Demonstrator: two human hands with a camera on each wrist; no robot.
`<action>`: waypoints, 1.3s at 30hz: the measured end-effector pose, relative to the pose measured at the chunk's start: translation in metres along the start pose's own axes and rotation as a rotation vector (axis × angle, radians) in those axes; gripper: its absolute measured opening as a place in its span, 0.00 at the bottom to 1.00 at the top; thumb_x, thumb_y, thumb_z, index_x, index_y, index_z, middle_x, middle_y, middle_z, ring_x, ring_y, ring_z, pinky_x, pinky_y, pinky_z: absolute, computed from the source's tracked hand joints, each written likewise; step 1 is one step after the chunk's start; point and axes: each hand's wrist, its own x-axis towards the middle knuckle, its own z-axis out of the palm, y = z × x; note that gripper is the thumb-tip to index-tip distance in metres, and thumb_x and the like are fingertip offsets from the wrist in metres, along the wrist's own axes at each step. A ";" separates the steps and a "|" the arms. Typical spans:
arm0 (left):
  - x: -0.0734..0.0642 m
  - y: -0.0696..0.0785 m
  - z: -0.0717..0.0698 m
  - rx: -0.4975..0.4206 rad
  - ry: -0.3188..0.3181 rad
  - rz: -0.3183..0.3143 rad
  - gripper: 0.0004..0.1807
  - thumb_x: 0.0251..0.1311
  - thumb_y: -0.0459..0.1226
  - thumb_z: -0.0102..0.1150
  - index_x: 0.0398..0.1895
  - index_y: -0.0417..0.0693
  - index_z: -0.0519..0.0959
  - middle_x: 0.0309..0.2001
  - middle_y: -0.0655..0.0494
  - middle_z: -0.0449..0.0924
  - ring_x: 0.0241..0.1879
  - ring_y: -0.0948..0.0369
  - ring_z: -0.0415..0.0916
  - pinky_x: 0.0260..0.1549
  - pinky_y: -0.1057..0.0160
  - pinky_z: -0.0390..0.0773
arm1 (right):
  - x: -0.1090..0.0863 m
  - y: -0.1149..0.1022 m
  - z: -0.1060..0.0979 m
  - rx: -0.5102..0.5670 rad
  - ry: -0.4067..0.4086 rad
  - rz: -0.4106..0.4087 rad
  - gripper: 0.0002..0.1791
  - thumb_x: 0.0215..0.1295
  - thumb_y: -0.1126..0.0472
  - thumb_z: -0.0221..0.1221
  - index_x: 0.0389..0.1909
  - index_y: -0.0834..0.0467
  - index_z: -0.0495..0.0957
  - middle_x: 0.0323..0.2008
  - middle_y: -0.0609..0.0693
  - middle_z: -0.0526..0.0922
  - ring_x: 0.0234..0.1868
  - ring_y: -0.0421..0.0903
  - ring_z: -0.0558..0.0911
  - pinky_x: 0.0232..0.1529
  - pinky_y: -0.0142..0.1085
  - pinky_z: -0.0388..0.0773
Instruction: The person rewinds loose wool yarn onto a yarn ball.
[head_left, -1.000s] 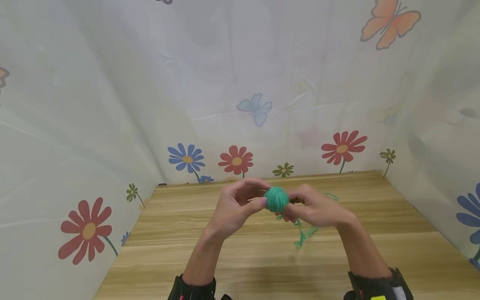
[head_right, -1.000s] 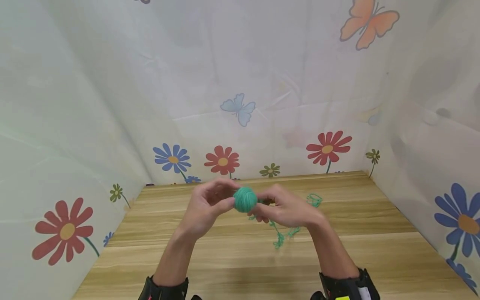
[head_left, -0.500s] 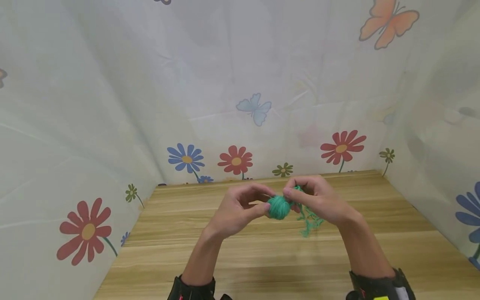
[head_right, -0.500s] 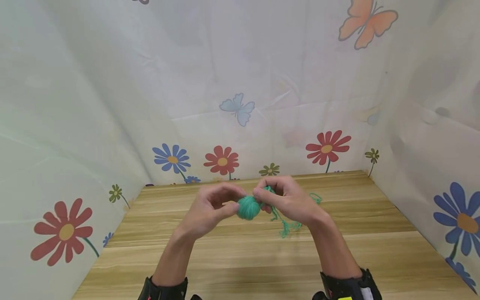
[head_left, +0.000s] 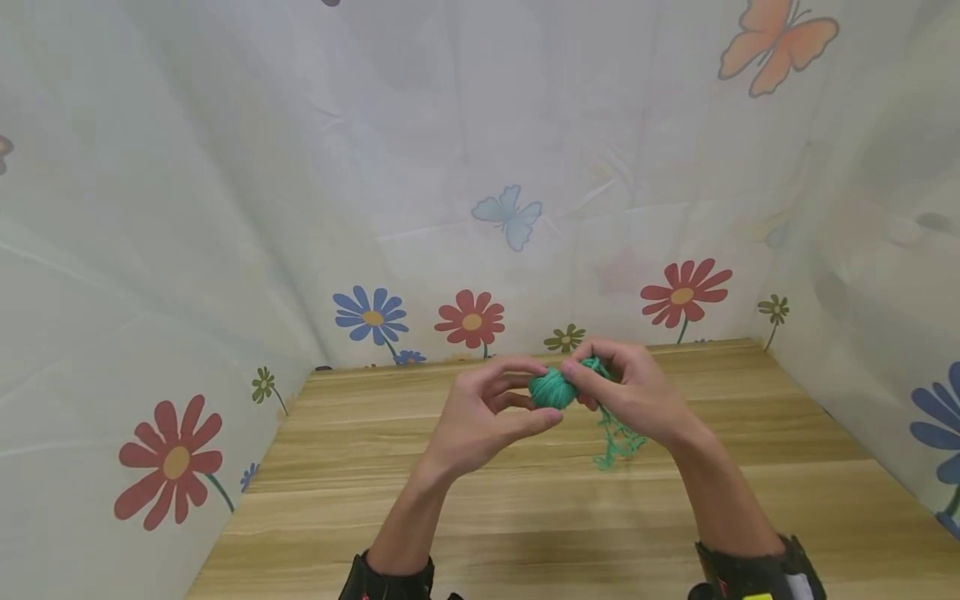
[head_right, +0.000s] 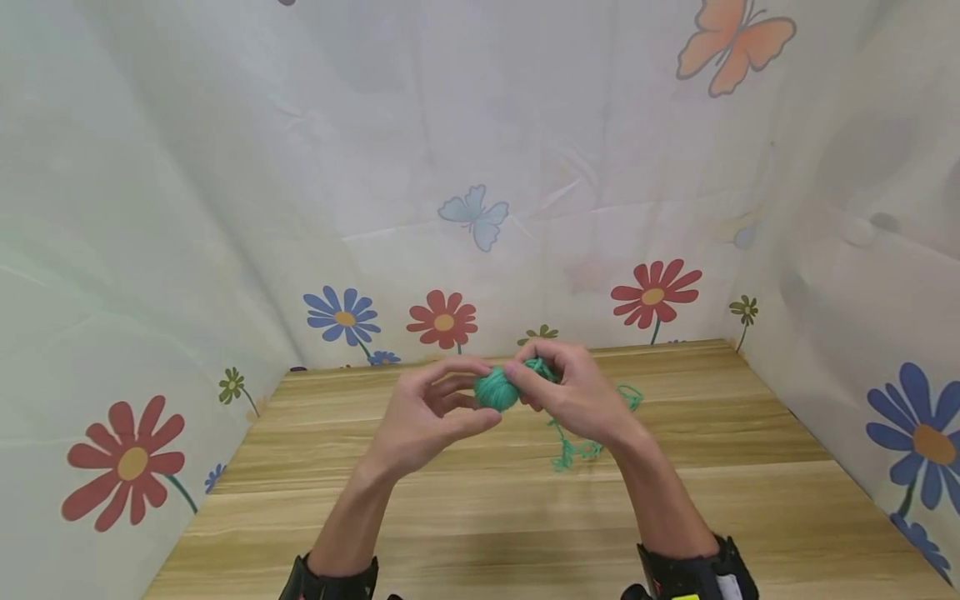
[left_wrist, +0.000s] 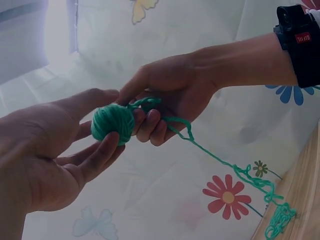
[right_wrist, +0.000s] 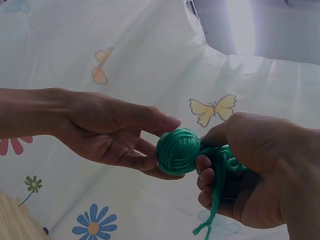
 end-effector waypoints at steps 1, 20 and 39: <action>0.000 0.000 0.001 0.032 0.015 0.007 0.22 0.57 0.29 0.74 0.55 0.39 0.81 0.54 0.49 0.82 0.53 0.51 0.82 0.46 0.54 0.88 | 0.000 0.000 0.000 -0.008 -0.005 -0.004 0.06 0.76 0.68 0.57 0.38 0.61 0.80 0.23 0.53 0.74 0.22 0.46 0.73 0.20 0.35 0.73; 0.001 0.025 0.000 0.050 -0.123 0.097 0.20 0.55 0.18 0.69 0.53 0.26 0.81 0.53 0.37 0.80 0.51 0.53 0.82 0.51 0.47 0.85 | 0.001 0.002 -0.010 0.157 -0.006 0.150 0.18 0.80 0.58 0.54 0.35 0.70 0.77 0.30 0.56 0.77 0.38 0.57 0.76 0.44 0.39 0.80; 0.000 0.019 0.006 0.228 -0.026 0.032 0.17 0.56 0.23 0.71 0.51 0.32 0.85 0.46 0.43 0.88 0.44 0.55 0.86 0.45 0.53 0.88 | -0.005 -0.007 0.000 -0.026 -0.105 -0.067 0.09 0.74 0.70 0.58 0.36 0.59 0.85 0.23 0.50 0.74 0.20 0.47 0.70 0.17 0.37 0.69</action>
